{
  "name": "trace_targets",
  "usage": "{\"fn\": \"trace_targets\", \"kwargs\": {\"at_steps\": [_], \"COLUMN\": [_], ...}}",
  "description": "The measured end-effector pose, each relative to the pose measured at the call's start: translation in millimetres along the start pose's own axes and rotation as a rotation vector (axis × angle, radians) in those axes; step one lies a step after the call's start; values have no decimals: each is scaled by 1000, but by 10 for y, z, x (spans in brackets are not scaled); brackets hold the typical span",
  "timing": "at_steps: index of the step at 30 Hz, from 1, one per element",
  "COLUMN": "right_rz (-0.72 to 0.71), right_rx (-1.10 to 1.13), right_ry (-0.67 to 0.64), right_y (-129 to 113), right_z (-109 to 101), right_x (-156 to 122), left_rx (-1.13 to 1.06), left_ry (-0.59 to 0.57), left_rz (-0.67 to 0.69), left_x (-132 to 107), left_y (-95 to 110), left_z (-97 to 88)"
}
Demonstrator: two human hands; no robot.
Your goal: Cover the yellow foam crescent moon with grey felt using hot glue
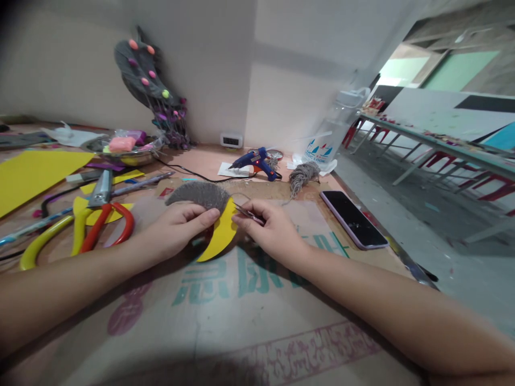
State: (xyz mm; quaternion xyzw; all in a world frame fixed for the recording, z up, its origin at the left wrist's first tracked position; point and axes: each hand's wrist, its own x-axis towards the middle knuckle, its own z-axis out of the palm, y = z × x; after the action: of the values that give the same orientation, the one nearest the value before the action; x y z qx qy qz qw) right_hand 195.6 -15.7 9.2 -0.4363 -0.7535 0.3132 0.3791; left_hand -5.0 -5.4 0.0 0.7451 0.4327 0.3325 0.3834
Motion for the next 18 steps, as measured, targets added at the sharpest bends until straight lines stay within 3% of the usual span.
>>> {"fn": "trace_targets", "kwargs": {"at_steps": [4,11,18], "right_rz": [40,60,103], "right_rx": [11,-18,58], "right_ry": [-62,-93,-55], "right_y": [-2,1,31], "right_z": [-2,-4,-3], "right_x": [4,-15,-22], "left_rx": [37,-170,-180], "left_ry": [-19,43,24], "left_rz": [64,-76,-4], "left_x": [20,6,11], "left_y": [-15,3,8], "left_z": [-8,3,7]}}
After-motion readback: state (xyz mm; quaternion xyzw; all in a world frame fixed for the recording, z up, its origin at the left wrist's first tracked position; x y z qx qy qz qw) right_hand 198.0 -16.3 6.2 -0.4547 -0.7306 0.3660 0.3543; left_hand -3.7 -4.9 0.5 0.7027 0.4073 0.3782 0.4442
